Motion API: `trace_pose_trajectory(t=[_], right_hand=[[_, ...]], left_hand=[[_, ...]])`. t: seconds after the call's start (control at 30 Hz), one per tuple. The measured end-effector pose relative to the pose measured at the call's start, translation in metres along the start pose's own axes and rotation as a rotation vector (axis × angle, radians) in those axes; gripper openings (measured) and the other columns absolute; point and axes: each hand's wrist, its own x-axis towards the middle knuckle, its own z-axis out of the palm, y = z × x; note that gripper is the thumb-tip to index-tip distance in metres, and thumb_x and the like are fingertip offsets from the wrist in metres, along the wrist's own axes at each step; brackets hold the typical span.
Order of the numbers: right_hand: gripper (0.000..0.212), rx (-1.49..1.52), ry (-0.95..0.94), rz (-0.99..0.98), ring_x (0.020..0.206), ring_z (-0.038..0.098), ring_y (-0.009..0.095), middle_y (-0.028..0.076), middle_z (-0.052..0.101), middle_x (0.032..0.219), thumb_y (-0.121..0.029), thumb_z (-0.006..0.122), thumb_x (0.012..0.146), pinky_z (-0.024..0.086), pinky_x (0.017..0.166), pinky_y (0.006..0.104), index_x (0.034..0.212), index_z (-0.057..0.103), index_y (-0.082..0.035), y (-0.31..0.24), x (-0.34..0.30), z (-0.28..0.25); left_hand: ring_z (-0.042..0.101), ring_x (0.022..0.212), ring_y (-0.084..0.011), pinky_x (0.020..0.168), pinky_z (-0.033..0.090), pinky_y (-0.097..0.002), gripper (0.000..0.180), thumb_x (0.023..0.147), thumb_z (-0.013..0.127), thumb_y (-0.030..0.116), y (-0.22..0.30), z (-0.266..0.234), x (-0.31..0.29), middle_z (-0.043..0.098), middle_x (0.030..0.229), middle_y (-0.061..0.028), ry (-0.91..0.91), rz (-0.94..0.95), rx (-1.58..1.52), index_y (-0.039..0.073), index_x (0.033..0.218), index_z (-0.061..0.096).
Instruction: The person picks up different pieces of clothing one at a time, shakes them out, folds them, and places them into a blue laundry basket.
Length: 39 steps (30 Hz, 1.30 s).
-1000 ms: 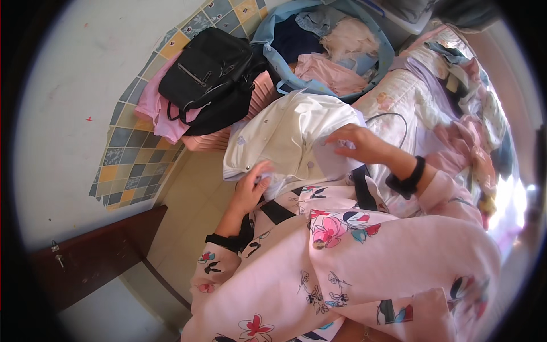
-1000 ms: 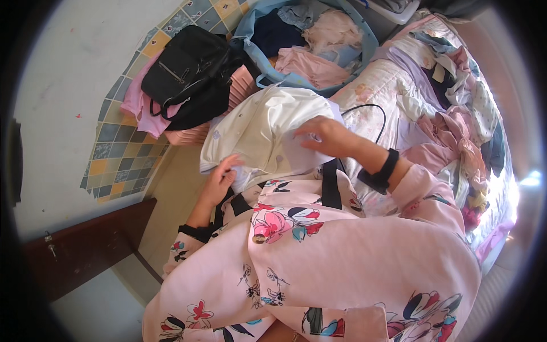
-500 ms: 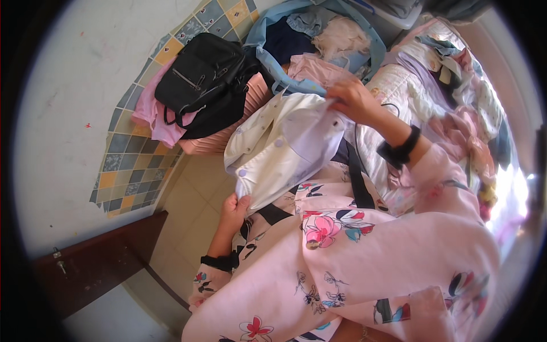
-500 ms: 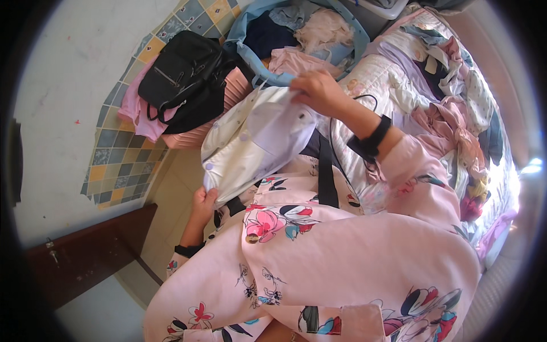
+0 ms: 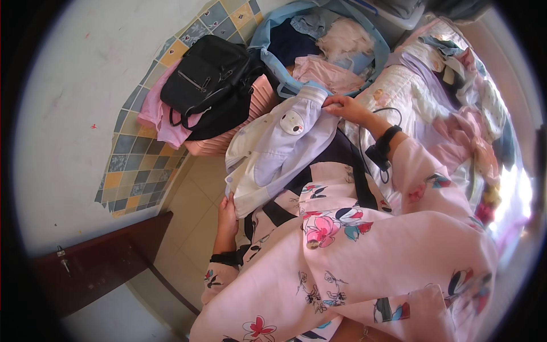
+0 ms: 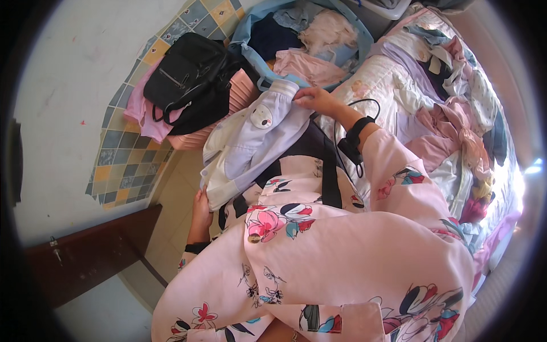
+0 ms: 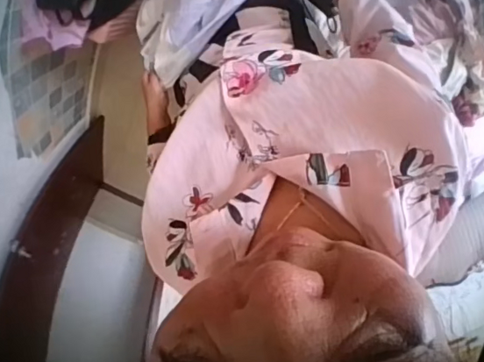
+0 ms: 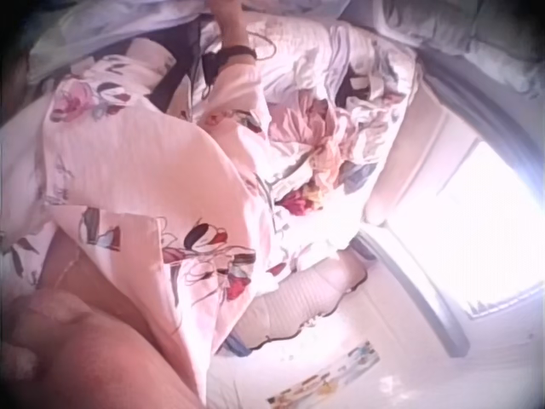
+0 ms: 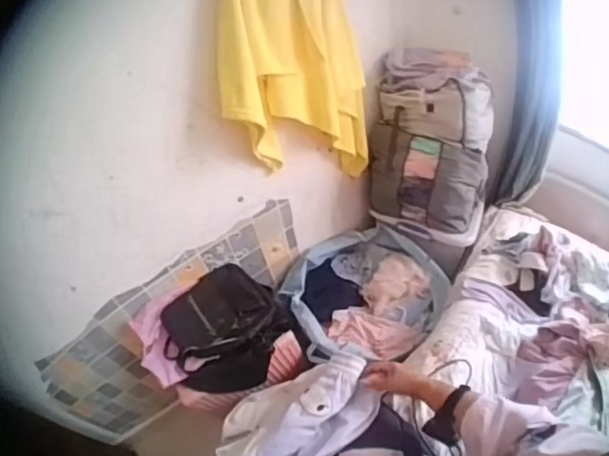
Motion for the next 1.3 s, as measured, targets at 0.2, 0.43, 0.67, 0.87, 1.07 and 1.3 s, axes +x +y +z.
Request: trace_pose_trajectory(t=[0.2,0.43,0.67,0.87,1.07,1.3], right_hand=[[0.07,-0.408,0.184,-0.251,0.109,0.049,0.033,0.015,0.052,0.119,-0.038,0.069,0.069,0.037,0.094,0.0351,0.126,0.042,-0.008,-0.017,0.032,0.01],[0.078,-0.479,0.164,-0.158,0.109,0.049,0.033,0.017,0.05,0.121,-0.037,0.068,0.069,0.038,0.092,0.0352,0.132,0.031,-0.009,-0.021,0.086,0.023],[0.052,-0.758,-0.022,-0.043,0.102,0.053,0.033,0.016,0.056,0.111,-0.028,0.057,0.078,0.043,0.085,0.0388,0.122,0.042,-0.005,-0.043,0.112,0.05],[0.051,-0.634,0.201,-0.224,0.106,0.049,0.036,0.021,0.049,0.118,-0.026,0.05,0.082,0.039,0.089,0.0416,0.128,0.035,-0.007,-0.035,0.141,0.074],[0.059,-0.421,-0.027,-0.052,0.108,0.047,0.039,0.025,0.046,0.12,-0.031,0.045,0.082,0.036,0.092,0.0409,0.133,0.026,-0.008,-0.055,0.162,0.106],[0.057,-0.725,-0.285,-0.121,0.104,0.051,0.034,0.022,0.056,0.107,-0.042,0.054,0.076,0.039,0.089,0.0383,0.115,0.05,-0.001,-0.055,0.169,0.106]], left_hand=[[0.057,0.083,-0.0105,0.074,0.045,-0.0238,0.028,0.093,0.043,0.023,0.022,-0.014,0.017,0.061,0.095,-0.0054,-0.042,0.017,-0.005,0.002,0.108,0.052],[0.056,0.075,-0.008,0.067,0.044,-0.0213,0.026,0.092,0.043,0.023,0.034,-0.031,0.028,0.062,0.088,-0.0016,-0.016,-0.024,0.25,0.003,0.104,0.055],[0.05,0.062,-0.0048,0.056,0.04,-0.0201,0.019,0.09,0.044,0.015,0.033,-0.033,0.01,0.059,0.078,0.0033,-0.04,0.037,0.479,0.005,0.099,0.058],[0.045,0.057,-0.0047,0.051,0.037,-0.0218,0.017,0.088,0.046,0.013,0.03,-0.036,-0.006,0.054,0.065,0.0032,-0.061,0.025,0.761,0.003,0.086,0.06],[0.051,0.065,-0.0076,0.06,0.042,-0.0249,0.017,0.087,0.046,0.01,0.02,-0.04,-0.016,0.059,0.071,-0.0005,-0.079,0.122,0.883,0.001,0.092,0.06],[0.054,0.075,-0.0099,0.067,0.043,-0.0252,0.021,0.086,0.048,0.014,-0.008,-0.068,-0.014,0.062,0.081,-0.0028,-0.18,-0.135,0.78,0.001,0.098,0.059]])
